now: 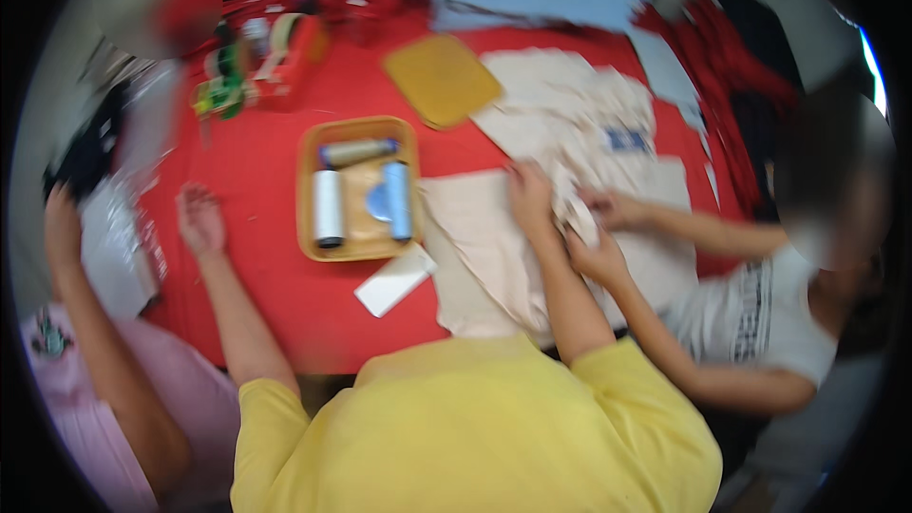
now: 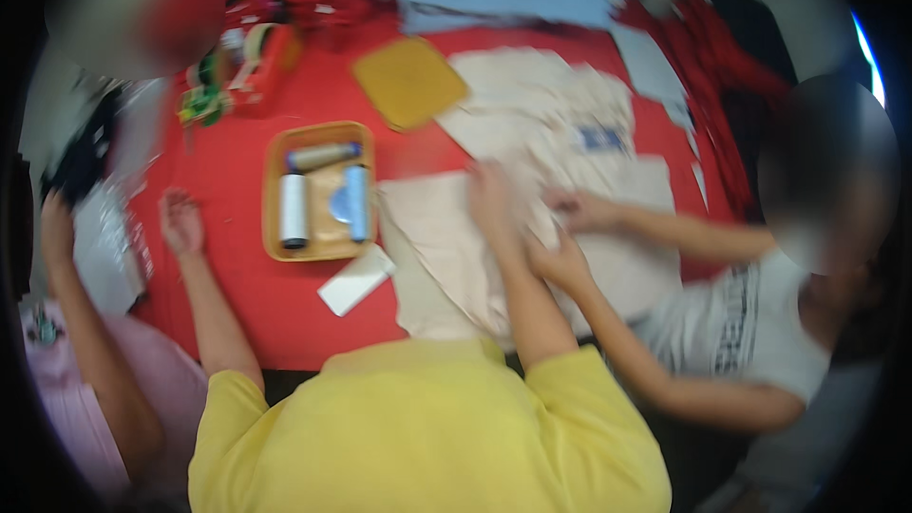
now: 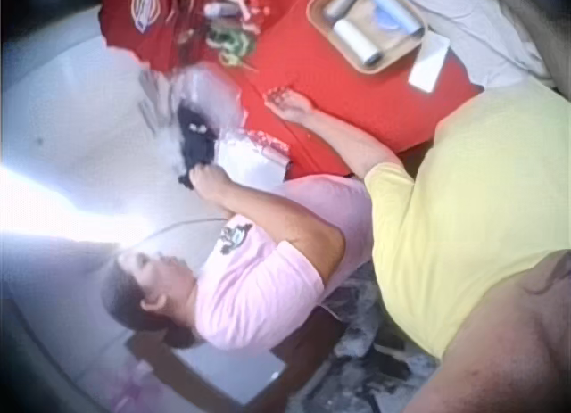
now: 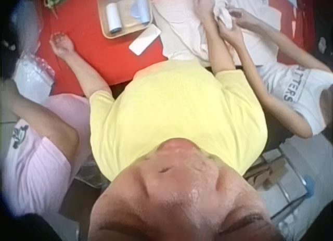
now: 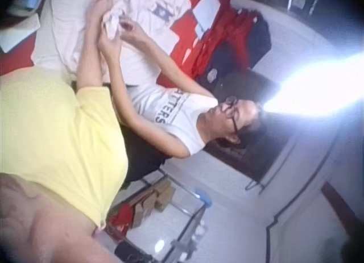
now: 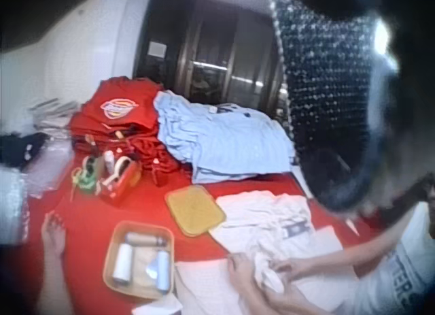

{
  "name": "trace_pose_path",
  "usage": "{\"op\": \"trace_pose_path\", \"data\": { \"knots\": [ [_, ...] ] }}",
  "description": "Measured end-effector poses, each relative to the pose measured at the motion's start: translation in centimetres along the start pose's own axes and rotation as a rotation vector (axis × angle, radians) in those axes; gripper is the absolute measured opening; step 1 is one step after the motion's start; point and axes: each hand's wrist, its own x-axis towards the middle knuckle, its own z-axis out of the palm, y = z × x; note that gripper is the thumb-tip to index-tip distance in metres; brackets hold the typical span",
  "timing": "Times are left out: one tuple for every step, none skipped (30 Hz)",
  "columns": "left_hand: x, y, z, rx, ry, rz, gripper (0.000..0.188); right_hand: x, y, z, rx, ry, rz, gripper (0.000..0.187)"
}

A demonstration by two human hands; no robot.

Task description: The person handles a beige garment to check a button, then sorts through spools of thread and sewing supplies in a small yellow container by hand, picking up and rearranging the items.

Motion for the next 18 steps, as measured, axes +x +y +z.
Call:
{"op": "trace_pose_path", "data": {
  "knots": [
    [0.2, 0.5, -0.1, 0.079, 0.013, 0.025, 0.031, 0.2, -0.3, -0.2, -0.016, -0.025, -0.021, 0.012],
    [0.3, 1.1, -0.1, 0.201, 0.122, 0.079, 0.034, 0.0, -1.2, -0.2, -0.104, -0.106, 0.007, 0.013],
    [-0.1, 0.9, 1.0, 0.27, 0.208, 0.097, 0.035, -0.3, -2.3, -0.6, -0.085, -0.068, -0.024, 0.013],
    [0.2, 0.1, 2.5, 0.377, 0.209, 0.087, 0.035, -0.2, -3.3, -1.2, -0.066, -0.02, -0.06, 0.013],
    [0.5, -0.9, 4.1, 0.483, 0.206, 0.085, 0.035, -0.4, -4.1, -2.1, -0.012, -0.024, -0.064, 0.016],
    [0.5, -1.2, 5.7, 0.597, 0.21, 0.101, 0.035, -0.8, -5.5, -2.8, 0.057, -0.033, -0.08, 0.018],
    [0.7, -1.7, 7.4, 0.624, 0.185, 0.086, 0.032, -0.8, -7.1, -4.1, 0.12, -0.051, -0.094, 0.021],
    [0.6, -1.9, 8.4, 0.66, 0.163, 0.082, 0.031, -1.3, -8.9, -5.3, 0.182, -0.131, -0.032, 0.017],
    [0.4, -2.0, 9.1, 0.699, 0.142, 0.083, 0.029, -1.8, -10.7, -6.4, 0.249, -0.21, 0.028, 0.013],
    [0.2, -2.0, 9.9, 0.738, 0.124, 0.085, 0.028, -2.2, -12.0, -7.7, 0.203, -0.27, -0.005, 0.013],
    [0.0, -2.6, 10.7, 0.78, 0.105, 0.091, 0.027, -2.7, -12.9, -9.5, 0.143, -0.329, -0.034, 0.013],
    [-0.5, -2.9, 11.8, 0.83, 0.09, 0.105, 0.025, -2.7, -13.5, -11.2, 0.094, -0.39, -0.067, 0.013],
    [-1.2, -3.3, 13.1, 0.878, 0.076, 0.119, 0.024, -2.2, -14.0, -13.2, -0.066, -0.36, -0.032, 0.014],
    [-2.0, -3.6, 14.4, 0.938, 0.052, 0.131, 0.023, -2.0, -14.2, -15.0, -0.227, -0.329, 0.001, 0.015],
    [-2.8, -3.9, 16.0, 0.995, 0.022, 0.144, 0.022, -1.8, -13.2, -16.6, -0.351, -0.272, 0.015, 0.015],
    [-3.8, -4.4, 17.5, 1.052, -0.002, 0.158, 0.021, -1.2, -12.1, -17.9, -0.474, -0.218, 0.025, 0.016],
    [-4.8, -4.9, 19.3, 1.072, -0.065, 0.152, 0.02, -0.9, -11.0, -18.6, -0.504, -0.23, 0.054, 0.016],
    [-5.8, -5.7, 21.5, 1.09, -0.13, 0.144, 0.018, -1.0, -9.9, -19.2, -0.537, -0.242, 0.086, 0.017]
  ]
}}
